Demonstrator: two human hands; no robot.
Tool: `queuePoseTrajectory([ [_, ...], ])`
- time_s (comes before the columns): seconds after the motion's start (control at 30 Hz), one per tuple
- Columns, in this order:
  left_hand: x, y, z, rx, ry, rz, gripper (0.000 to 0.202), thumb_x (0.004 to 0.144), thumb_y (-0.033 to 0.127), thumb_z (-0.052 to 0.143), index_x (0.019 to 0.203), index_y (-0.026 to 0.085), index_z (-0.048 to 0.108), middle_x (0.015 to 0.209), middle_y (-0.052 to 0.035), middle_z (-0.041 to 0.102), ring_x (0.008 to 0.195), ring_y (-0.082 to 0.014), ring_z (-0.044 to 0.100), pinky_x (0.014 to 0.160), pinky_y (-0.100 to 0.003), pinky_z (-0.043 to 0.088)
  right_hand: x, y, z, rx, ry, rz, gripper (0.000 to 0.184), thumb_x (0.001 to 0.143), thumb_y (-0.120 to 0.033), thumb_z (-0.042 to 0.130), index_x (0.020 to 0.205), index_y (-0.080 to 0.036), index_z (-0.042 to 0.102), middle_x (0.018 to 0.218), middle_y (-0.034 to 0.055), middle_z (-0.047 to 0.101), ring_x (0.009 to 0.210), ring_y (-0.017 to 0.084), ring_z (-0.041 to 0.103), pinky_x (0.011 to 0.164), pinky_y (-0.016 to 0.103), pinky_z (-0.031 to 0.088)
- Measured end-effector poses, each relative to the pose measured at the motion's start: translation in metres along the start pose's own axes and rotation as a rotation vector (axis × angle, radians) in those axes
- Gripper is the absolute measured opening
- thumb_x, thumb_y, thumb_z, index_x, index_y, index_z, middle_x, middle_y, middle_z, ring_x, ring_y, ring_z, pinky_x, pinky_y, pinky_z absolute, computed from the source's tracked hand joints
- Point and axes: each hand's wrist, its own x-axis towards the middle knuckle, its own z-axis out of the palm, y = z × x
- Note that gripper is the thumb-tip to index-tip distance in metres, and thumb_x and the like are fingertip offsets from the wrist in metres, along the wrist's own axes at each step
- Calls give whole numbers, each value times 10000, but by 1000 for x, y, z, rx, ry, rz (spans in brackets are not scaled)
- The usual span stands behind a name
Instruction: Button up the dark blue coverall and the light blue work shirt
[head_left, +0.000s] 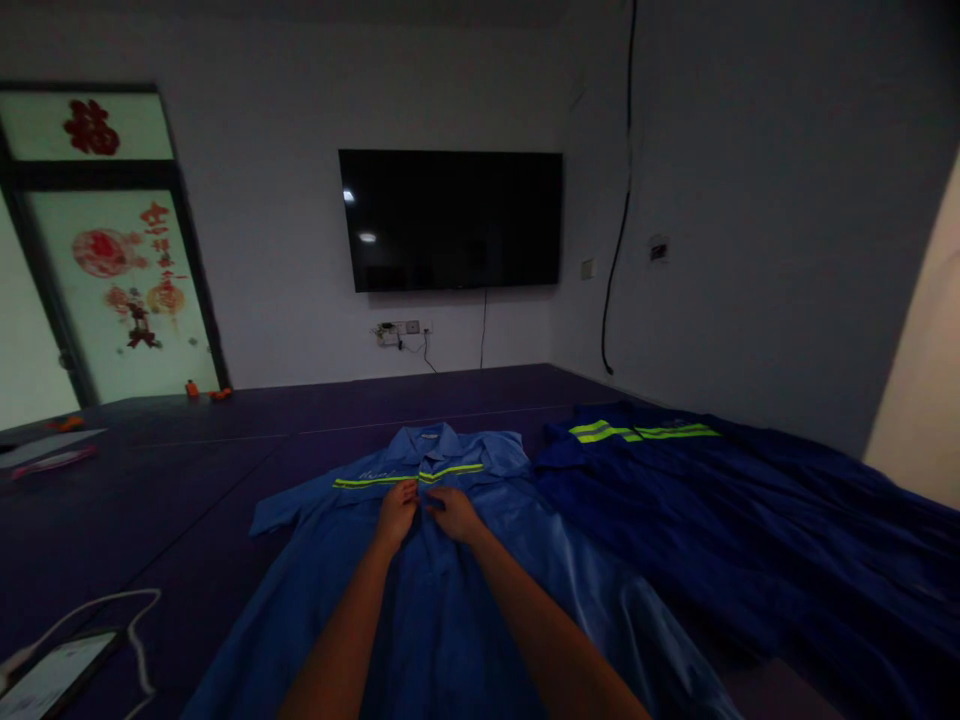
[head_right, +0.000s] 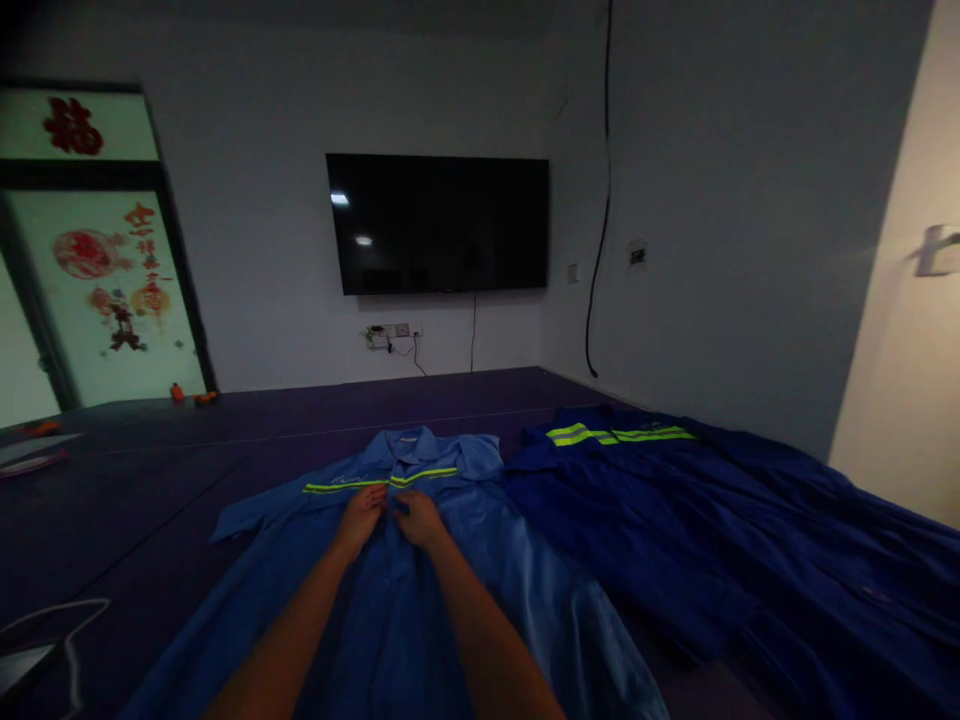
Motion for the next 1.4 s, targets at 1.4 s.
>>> queuePoseTrajectory([
  [1.4,-38,19,3,536,-19,254,230,660,17,457,708,131,651,875,-101,615,880,-185,557,841,-320,409,-16,-6,-3,89,183,135,194,674,-150,441,598,-178,618,631,-1,624,668,134,560,609,205,395],
])
